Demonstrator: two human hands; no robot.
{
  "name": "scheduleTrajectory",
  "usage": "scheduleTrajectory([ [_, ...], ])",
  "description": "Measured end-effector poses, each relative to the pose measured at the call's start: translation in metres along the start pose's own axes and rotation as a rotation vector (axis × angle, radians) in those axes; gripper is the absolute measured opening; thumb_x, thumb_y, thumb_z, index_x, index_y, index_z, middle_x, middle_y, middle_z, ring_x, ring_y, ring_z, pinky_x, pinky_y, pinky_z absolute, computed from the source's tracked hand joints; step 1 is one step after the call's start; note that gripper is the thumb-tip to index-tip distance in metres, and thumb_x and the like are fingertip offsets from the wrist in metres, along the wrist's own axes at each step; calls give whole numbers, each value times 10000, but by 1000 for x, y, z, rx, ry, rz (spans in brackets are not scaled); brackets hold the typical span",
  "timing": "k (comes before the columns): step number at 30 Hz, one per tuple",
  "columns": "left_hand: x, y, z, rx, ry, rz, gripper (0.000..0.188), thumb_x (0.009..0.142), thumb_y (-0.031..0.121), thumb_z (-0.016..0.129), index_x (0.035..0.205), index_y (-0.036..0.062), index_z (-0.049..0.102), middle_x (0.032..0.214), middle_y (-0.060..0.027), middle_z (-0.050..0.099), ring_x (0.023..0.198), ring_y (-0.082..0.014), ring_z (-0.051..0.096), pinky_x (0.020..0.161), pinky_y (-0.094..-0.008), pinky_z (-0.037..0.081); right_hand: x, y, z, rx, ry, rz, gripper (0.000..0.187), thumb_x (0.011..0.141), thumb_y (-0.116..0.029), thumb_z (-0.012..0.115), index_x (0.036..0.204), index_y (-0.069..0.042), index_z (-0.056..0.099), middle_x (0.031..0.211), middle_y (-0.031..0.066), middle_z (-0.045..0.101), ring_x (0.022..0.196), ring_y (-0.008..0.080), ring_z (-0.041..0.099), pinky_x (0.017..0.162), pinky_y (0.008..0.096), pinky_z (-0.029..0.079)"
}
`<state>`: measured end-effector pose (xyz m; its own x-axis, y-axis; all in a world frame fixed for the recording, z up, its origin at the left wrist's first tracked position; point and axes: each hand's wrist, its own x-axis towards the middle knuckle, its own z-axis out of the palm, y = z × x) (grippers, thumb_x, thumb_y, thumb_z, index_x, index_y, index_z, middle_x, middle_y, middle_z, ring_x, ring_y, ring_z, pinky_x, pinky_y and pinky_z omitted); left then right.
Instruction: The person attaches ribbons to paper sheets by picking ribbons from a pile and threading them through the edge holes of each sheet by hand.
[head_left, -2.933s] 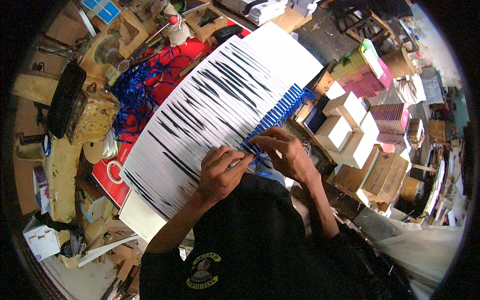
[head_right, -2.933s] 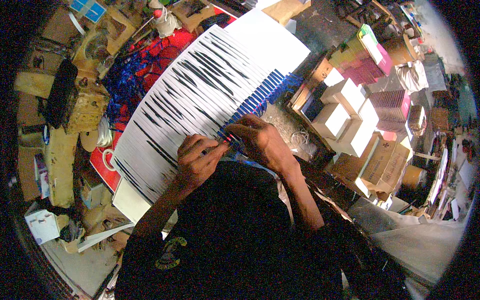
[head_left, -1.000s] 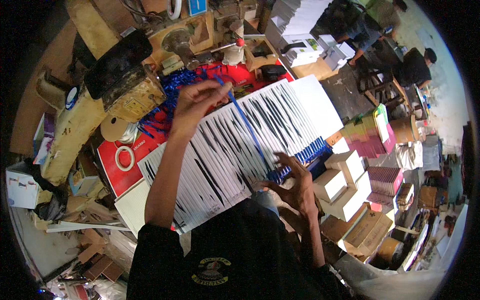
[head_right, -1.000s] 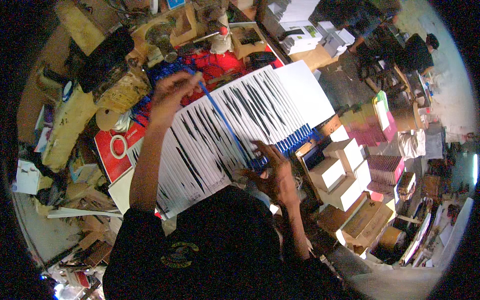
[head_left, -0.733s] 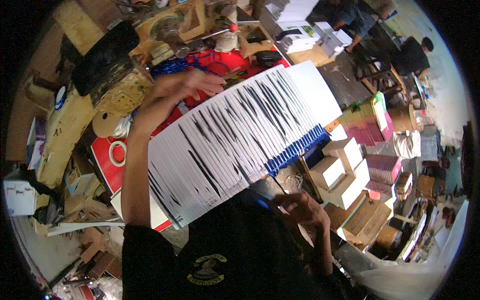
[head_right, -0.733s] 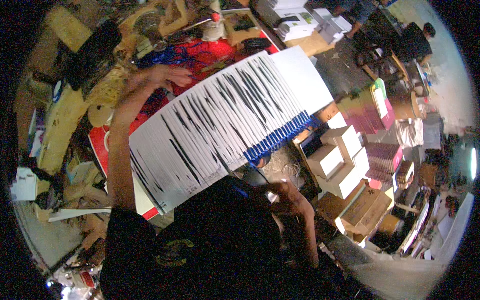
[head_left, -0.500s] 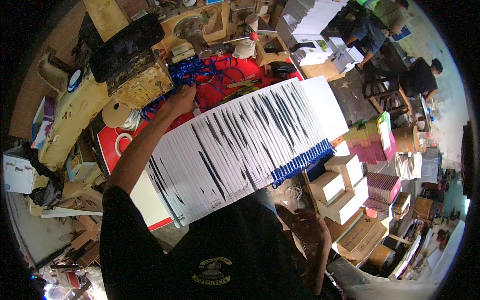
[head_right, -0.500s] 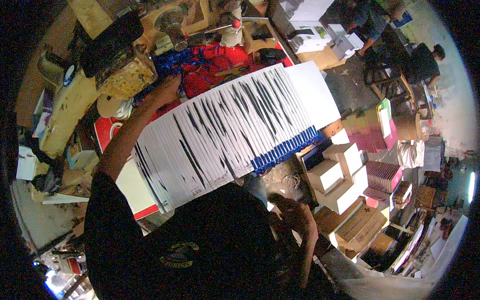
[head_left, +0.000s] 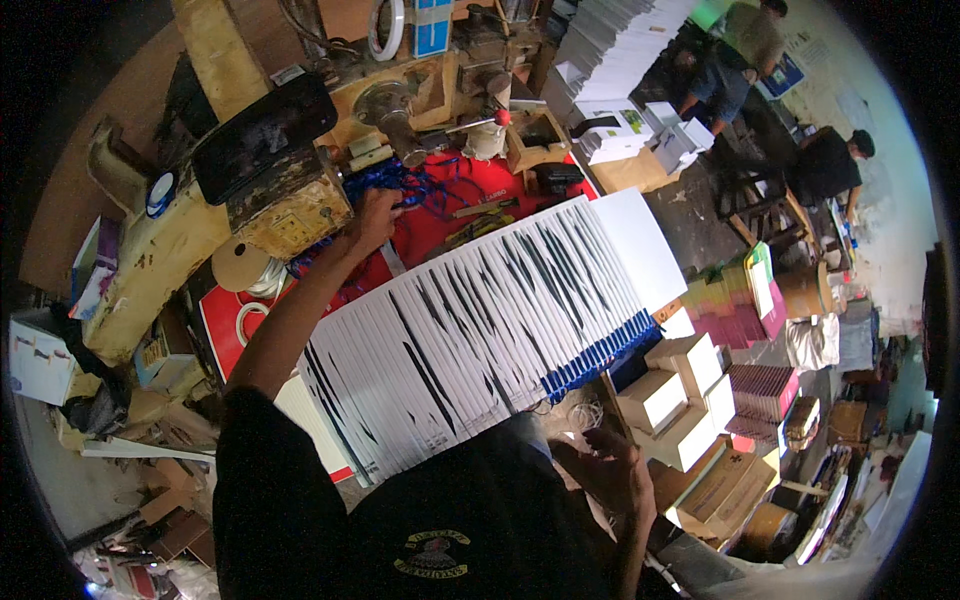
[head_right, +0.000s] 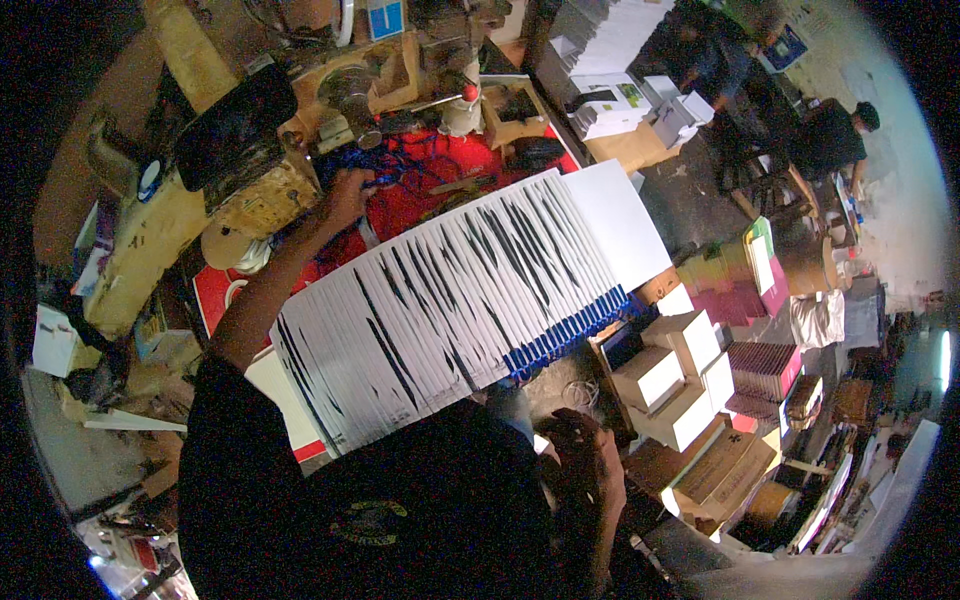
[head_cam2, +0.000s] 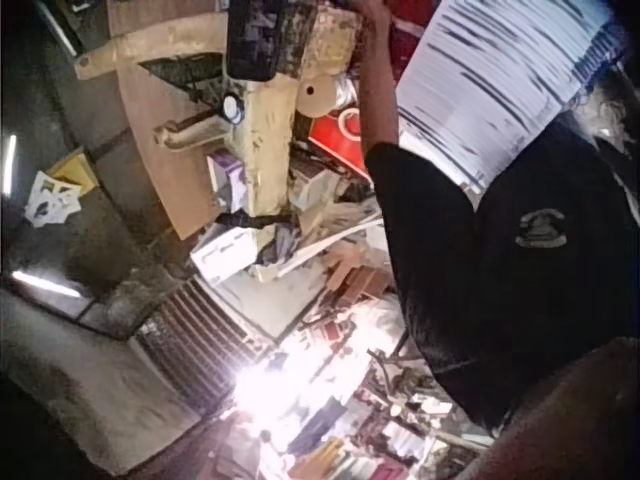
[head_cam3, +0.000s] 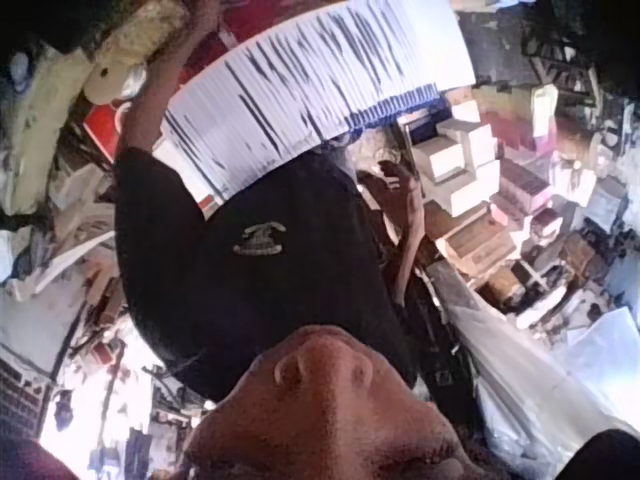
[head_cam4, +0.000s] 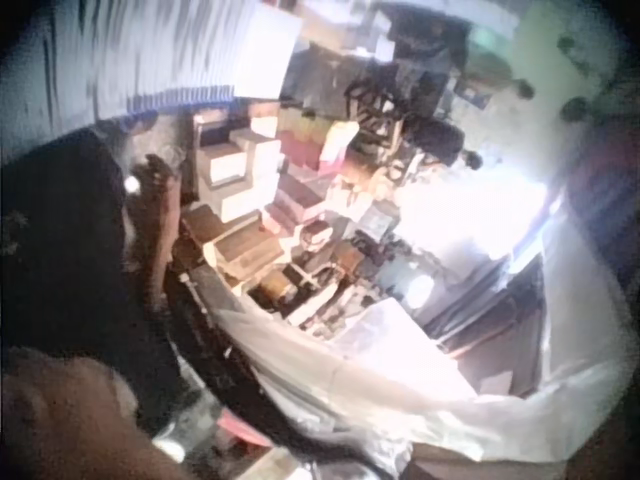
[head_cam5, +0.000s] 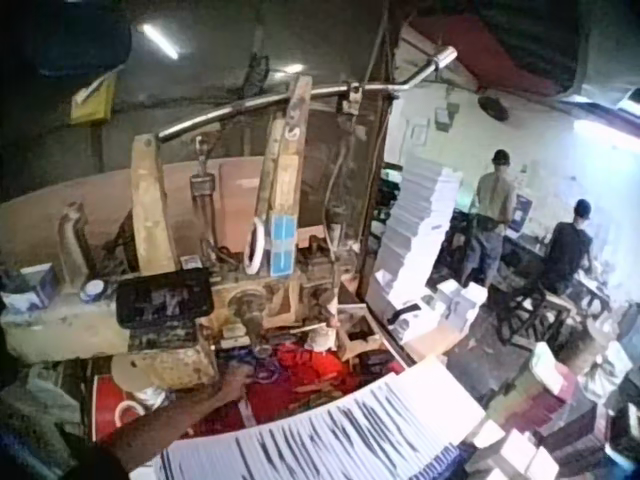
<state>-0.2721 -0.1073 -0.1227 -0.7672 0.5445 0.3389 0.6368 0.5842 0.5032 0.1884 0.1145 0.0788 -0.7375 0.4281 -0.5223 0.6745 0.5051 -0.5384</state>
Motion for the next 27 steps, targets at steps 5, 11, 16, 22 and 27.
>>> scheduleTrajectory([
  [5,-39,107,-79,-126,29,126,149,911,117,729,981,-13,749,976,-197,734,815,-361,708,724,-423,563,26,28,29,412,104,-234,393,874,-218,792,1198,-11,712,1099,175,752,949,278,730,819,384,577],
  [11,-92,207,-124,-441,-44,95,112,852,100,787,937,29,769,835,-122,724,777,-255,720,694,-357,563,56,-95,28,536,-3,-272,330,914,-200,768,1169,5,723,1097,168,743,938,227,716,778,358,574],
  [16,-132,227,-130,-253,-215,126,153,761,55,800,911,58,768,843,-106,696,784,-276,686,710,-382,557,89,-115,52,806,-66,-349,308,941,-221,756,1112,35,738,955,92,740,787,118,654,679,248,511],
  [22,-159,218,-137,-416,-205,-38,140,799,86,808,904,26,737,831,-105,677,768,-258,667,690,-373,539,98,-111,64,1012,-222,-239,212,958,-161,715,1066,18,746,946,84,739,774,124,655,641,256,494],
  [27,-181,192,-131,-526,-80,-69,129,846,88,794,944,25,739,849,-115,671,774,-235,662,686,-362,530,91,-116,56,1346,-152,-200,169,1000,-151,600,1056,-18,687,1047,111,709,854,112,624,736,212,490],
])
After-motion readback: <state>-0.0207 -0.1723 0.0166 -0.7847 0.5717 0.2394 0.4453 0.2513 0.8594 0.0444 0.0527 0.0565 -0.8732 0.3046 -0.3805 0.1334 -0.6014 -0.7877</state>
